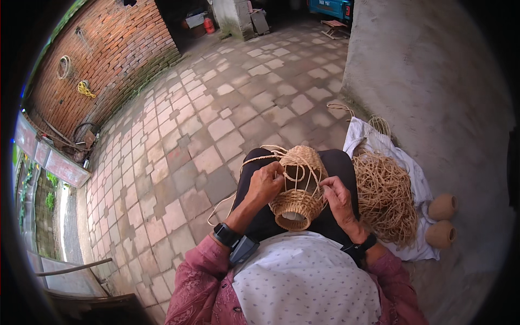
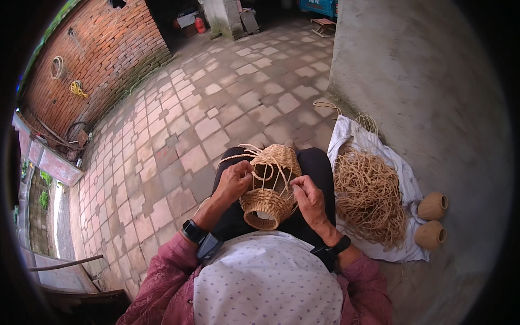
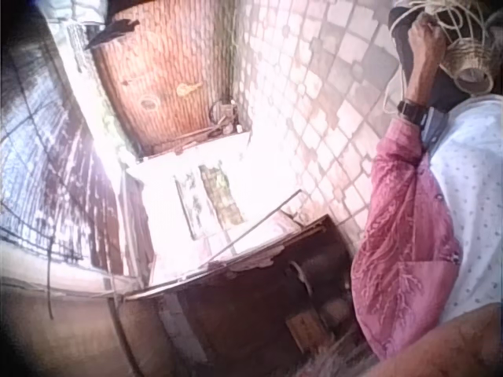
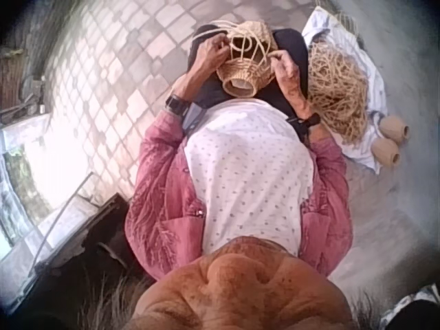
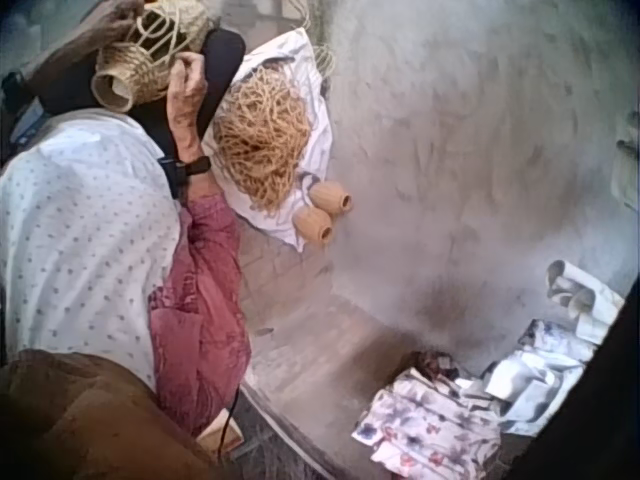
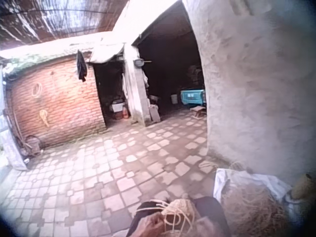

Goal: Weaving a bamboo basket or structure using thin strips of material.

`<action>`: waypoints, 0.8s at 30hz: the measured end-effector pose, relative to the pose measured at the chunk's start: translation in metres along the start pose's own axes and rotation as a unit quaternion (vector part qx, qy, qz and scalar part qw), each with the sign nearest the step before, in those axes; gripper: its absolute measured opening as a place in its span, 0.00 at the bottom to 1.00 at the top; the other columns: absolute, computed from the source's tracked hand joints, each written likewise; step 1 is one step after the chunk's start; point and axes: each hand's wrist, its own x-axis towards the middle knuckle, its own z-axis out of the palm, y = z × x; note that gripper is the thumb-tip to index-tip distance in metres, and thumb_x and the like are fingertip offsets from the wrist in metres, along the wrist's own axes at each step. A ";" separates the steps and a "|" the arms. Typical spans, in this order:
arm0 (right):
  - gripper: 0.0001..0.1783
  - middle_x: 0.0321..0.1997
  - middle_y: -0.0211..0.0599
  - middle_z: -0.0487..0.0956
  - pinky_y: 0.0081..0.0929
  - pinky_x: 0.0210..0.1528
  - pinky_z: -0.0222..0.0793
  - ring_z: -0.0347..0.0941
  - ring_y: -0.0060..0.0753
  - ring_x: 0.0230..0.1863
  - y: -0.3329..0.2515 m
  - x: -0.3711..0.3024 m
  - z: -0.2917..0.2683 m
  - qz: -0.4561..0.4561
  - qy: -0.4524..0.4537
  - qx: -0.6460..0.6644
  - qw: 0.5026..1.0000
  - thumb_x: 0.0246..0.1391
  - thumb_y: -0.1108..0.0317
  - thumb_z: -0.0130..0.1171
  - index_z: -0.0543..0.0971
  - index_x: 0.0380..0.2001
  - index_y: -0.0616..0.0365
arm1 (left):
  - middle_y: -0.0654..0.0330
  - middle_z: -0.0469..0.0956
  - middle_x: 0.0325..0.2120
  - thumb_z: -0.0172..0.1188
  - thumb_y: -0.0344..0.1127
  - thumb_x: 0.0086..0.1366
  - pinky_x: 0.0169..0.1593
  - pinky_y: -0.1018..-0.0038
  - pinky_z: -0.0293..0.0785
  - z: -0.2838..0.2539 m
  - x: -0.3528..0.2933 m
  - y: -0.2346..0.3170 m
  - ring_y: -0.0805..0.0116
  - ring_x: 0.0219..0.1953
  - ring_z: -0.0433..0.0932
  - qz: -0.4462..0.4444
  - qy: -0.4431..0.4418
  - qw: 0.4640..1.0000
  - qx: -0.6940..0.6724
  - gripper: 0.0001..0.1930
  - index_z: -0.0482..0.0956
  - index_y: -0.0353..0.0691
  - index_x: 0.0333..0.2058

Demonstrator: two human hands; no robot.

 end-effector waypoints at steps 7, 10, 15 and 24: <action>0.07 0.21 0.23 0.70 0.16 0.26 0.61 0.62 0.12 0.23 0.000 0.005 0.002 -0.004 0.032 0.017 0.999 0.60 0.69 0.50 0.75 0.36 0.60 | 0.47 0.78 0.24 0.52 0.36 0.58 0.39 0.56 0.72 -0.008 -0.003 0.018 0.45 0.34 0.79 0.012 0.004 0.996 0.092 0.10 0.74 0.42 0.38; 0.08 0.23 0.24 0.71 0.16 0.28 0.62 0.63 0.13 0.25 -0.006 0.005 0.002 0.029 0.011 0.007 0.999 0.60 0.69 0.50 0.75 0.36 0.61 | 0.49 0.78 0.25 0.53 0.35 0.58 0.37 0.61 0.74 -0.006 -0.006 0.016 0.52 0.32 0.80 0.012 0.020 0.987 0.157 0.10 0.73 0.41 0.38; 0.08 0.25 0.25 0.72 0.17 0.29 0.63 0.64 0.14 0.26 0.003 0.005 0.001 0.003 0.031 0.001 1.000 0.60 0.69 0.49 0.75 0.36 0.61 | 0.68 0.74 0.23 0.61 0.30 0.60 0.23 0.81 0.62 -0.015 -0.005 -0.007 0.81 0.22 0.70 -0.124 -0.082 0.932 -0.331 0.06 0.73 0.45 0.35; 0.07 0.23 0.23 0.71 0.16 0.27 0.61 0.63 0.12 0.24 0.002 0.007 -0.001 0.015 0.024 0.013 1.000 0.60 0.69 0.50 0.75 0.36 0.61 | 0.60 0.69 0.19 0.56 0.33 0.48 0.31 0.65 0.68 -0.029 -0.042 -0.023 0.62 0.23 0.71 -0.073 0.084 0.993 0.047 0.12 0.73 0.38 0.33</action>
